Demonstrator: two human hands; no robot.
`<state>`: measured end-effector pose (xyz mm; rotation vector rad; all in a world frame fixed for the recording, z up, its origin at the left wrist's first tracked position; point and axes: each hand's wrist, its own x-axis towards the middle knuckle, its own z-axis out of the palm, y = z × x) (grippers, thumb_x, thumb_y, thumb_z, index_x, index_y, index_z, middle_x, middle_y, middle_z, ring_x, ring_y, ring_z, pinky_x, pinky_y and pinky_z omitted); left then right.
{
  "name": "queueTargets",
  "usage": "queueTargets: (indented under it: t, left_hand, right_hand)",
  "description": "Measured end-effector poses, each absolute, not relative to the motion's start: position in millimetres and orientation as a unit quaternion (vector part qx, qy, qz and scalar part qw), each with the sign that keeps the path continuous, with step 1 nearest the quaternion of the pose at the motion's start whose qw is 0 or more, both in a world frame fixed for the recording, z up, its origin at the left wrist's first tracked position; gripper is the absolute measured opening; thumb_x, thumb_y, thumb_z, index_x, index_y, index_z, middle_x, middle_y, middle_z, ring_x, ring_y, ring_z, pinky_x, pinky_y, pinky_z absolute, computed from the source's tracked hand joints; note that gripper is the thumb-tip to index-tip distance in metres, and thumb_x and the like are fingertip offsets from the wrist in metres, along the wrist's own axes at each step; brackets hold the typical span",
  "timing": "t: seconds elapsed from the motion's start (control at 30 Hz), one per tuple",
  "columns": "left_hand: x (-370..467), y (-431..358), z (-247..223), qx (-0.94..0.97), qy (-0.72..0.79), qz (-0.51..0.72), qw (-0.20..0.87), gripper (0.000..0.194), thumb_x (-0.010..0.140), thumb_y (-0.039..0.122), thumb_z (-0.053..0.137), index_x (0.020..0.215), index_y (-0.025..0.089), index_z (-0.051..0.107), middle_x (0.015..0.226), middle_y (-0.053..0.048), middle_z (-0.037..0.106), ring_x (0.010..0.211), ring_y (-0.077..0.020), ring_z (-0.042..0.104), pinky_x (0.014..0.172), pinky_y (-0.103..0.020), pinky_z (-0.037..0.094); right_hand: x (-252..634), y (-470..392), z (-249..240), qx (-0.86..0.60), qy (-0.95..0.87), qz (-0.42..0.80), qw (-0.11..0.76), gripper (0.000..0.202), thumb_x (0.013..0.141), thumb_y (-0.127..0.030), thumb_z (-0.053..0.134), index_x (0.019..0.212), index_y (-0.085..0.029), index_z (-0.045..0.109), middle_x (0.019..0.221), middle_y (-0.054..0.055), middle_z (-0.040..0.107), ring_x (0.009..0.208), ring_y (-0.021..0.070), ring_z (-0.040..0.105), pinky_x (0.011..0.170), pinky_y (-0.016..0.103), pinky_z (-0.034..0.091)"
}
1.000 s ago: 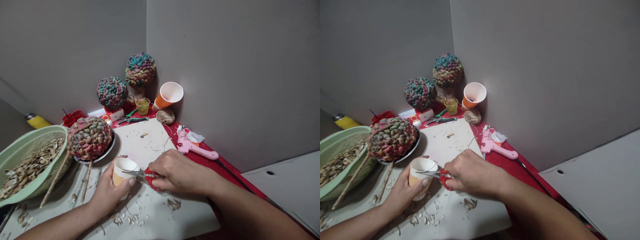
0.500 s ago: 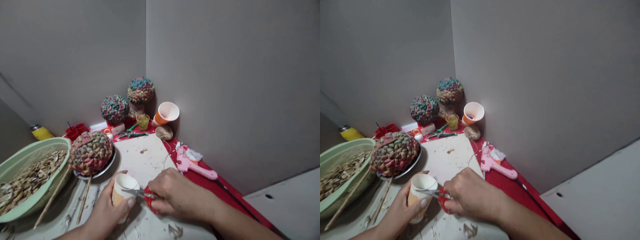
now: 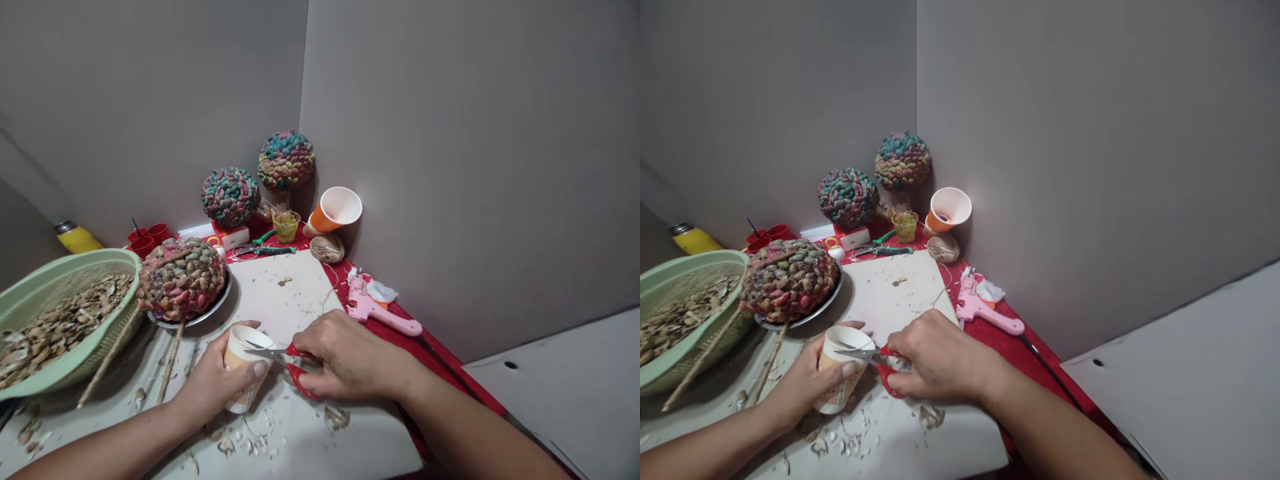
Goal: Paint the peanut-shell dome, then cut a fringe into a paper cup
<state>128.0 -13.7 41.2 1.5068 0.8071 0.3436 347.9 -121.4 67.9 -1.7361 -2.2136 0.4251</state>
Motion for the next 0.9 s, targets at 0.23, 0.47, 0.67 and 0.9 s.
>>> queueTargets:
  t: [0.23,0.47,0.67,0.9]
  left_hand:
    - [125.9,-12.8,40.4,0.647,0.359,0.149,0.656,0.087,0.067,0.062,0.086,0.134,0.014,0.057,0.107,-0.009,0.071,0.088,-0.023,0.064,0.076,-0.031,0.051]
    - [126.9,-11.2,44.1,0.671,0.357,0.155,0.63,0.081,0.07,0.056,0.084,0.134,0.013,0.059,0.123,-0.015,0.072,0.106,-0.0294,0.065,0.094,-0.038,0.05]
    - [125.6,-12.8,40.2,0.693,0.351,0.155,0.61,0.075,0.073,0.052,0.082,0.133,0.015,0.058,0.115,-0.012,0.074,0.101,-0.0282,0.066,0.09,-0.038,0.052]
    - [126.3,-14.3,39.1,0.686,0.349,0.156,0.62,0.078,0.073,0.055,0.082,0.134,0.014,0.056,0.11,-0.01,0.072,0.098,-0.0262,0.065,0.089,-0.035,0.051]
  right_hand:
    - [347.5,-120.6,68.2,-0.593,-0.779,0.145,0.142,0.018,0.086,-0.024,0.069,0.07,-0.017,0.066,0.058,0.0,0.064,0.052,0.011,0.043,0.057,0.027,0.02]
    - [349.6,-121.8,66.6,-0.582,-0.785,0.149,0.152,0.019,0.086,-0.023,0.069,0.068,-0.017,0.065,0.055,-0.003,0.058,0.051,0.0099,0.039,0.056,0.027,0.019]
    - [347.0,-121.1,65.6,-0.594,-0.778,0.137,0.151,0.018,0.083,-0.028,0.072,0.07,-0.017,0.067,0.057,-0.002,0.061,0.052,0.0109,0.044,0.056,0.027,0.021]
    - [346.2,-119.4,65.7,-0.592,-0.78,0.137,0.15,0.018,0.082,-0.028,0.073,0.069,-0.017,0.068,0.057,-0.001,0.064,0.052,0.0116,0.045,0.057,0.028,0.019]
